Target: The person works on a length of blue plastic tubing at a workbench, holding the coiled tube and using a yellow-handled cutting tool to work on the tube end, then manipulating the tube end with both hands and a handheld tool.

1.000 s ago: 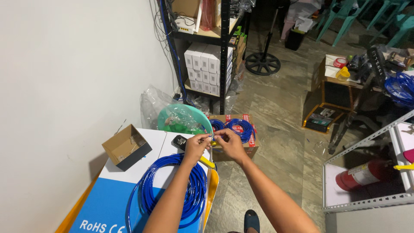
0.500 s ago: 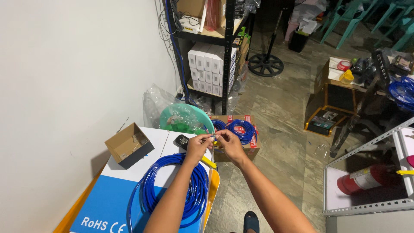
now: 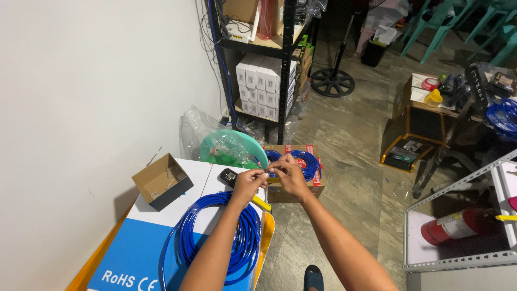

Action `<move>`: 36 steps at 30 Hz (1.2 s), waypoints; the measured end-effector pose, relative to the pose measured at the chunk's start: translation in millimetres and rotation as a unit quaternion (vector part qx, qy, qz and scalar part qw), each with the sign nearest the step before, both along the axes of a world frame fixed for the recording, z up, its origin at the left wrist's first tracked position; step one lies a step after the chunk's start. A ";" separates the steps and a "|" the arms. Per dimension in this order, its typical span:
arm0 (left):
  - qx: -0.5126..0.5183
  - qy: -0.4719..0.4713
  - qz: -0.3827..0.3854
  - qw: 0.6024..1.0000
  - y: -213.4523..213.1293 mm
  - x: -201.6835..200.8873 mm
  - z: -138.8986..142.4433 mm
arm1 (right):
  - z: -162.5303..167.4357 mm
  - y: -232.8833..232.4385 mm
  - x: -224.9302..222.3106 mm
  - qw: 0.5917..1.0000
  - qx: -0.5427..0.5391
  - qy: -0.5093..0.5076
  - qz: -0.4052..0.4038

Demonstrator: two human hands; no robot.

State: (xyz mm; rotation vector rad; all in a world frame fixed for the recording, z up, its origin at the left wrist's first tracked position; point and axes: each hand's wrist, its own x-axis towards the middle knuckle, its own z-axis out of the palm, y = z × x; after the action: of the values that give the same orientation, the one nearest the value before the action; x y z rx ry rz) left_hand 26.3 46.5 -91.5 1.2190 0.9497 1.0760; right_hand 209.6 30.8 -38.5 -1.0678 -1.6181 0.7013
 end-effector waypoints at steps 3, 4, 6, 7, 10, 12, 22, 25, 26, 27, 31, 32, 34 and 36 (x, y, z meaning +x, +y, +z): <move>0.004 0.002 0.002 1.000 -1.4 1.0 3.7 | 1.5 -2.4 -2.2 0.998 -0.029 0.020 -0.057; -0.010 0.009 0.008 1.000 -2.1 1.5 5.7 | 1.1 -2.3 -1.8 0.997 -0.033 0.024 -0.059; -0.041 0.023 0.021 0.999 -4.8 1.3 9.8 | -1.6 -2.8 -0.8 0.997 -0.042 0.032 -0.061; -0.044 0.030 0.024 0.998 -5.1 1.4 11.8 | -3.4 -2.1 -0.1 0.996 -0.048 0.044 -0.060; -0.037 0.029 0.028 0.998 -5.9 3.2 14.8 | -10.9 -1.0 2.7 0.994 -0.065 0.063 -0.062; -0.007 0.004 0.025 1.000 -5.3 4.2 14.5 | -16.3 -1.4 3.5 0.993 -0.076 0.053 -0.067; -0.001 0.014 0.035 0.999 -4.2 4.3 10.2 | 5.8 -20.6 -11.2 0.996 -0.006 -0.005 -0.091; 0.000 0.007 0.036 0.999 -3.7 4.9 8.8 | 24.8 -33.0 -16.1 0.992 0.028 -0.069 -0.105; 0.001 0.005 0.036 0.999 -3.3 5.1 8.0 | 30.1 -36.4 -17.9 0.989 0.036 -0.090 -0.111; 0.003 0.004 0.036 0.999 -2.3 5.3 7.5 | 35.1 -38.3 -19.1 0.986 0.045 -0.111 -0.118; 0.022 0.020 0.039 0.999 -1.7 5.4 5.5 | 46.4 -45.9 -19.5 0.972 0.113 -0.165 -0.123; 0.013 0.025 0.042 0.999 -1.2 6.0 5.7 | 47.4 -48.1 -18.5 0.966 0.123 -0.189 -0.126; 0.003 0.034 0.046 0.998 -1.5 6.2 6.5 | 48.4 -50.0 -17.8 0.957 0.140 -0.217 -0.129; 0.004 0.040 0.046 0.998 -1.5 5.7 7.9 | 47.9 -50.7 -16.7 0.954 0.151 -0.224 -0.129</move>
State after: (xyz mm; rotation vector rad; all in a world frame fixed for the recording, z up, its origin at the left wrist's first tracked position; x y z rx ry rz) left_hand 32.0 44.9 -83.7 1.2439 1.0726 1.1105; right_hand 193.0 -19.9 9.4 -1.2352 -1.8447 0.0264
